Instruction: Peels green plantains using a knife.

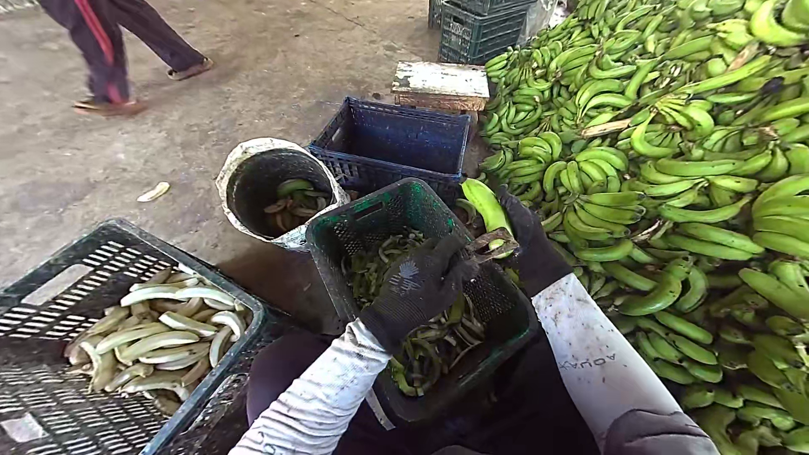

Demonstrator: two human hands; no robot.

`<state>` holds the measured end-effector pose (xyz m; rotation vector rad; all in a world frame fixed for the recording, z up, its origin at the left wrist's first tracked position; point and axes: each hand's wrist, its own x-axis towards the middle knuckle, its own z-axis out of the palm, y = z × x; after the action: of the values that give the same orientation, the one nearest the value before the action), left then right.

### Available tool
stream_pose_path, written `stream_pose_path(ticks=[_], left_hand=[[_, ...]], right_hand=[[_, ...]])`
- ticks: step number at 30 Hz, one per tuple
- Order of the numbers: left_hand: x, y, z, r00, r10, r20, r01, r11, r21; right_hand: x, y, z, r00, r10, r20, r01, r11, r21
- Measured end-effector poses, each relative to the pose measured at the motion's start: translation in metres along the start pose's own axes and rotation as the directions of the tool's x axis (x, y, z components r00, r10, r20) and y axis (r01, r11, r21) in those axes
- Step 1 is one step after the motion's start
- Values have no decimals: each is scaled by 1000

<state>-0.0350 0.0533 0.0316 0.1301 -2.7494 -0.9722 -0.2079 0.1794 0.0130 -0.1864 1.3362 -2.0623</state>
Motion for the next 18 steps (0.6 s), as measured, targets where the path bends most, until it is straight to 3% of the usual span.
stream_pose_path(ticks=[5,7,9,11,13,15,18], left_hand=[[16,-29,15,987,-67,-148,85,989,120],[24,-44,13,959,-153,-237,195,967,164],[31,-59,2,912,-275,-304,319,941,108],[33,-72,-19,856,-360,-372,382,924,-14],[28,-69,-34,852,-320,-414,318,945,-74],[18,-57,-30,917,-168,-362,121,981,-149],[-1,-30,2,974,33,-224,-89,966,-244]], right_hand=[[-12,28,16,996,-59,64,63,996,-60],[-17,40,20,997,14,70,-6,994,-110],[-21,43,25,987,141,72,-133,986,-98],[-25,41,19,976,161,147,-147,984,-101],[-24,35,13,983,113,148,-108,993,-43],[-20,24,11,996,54,67,-54,999,1],[-16,16,5,982,-181,-56,171,973,-158]])
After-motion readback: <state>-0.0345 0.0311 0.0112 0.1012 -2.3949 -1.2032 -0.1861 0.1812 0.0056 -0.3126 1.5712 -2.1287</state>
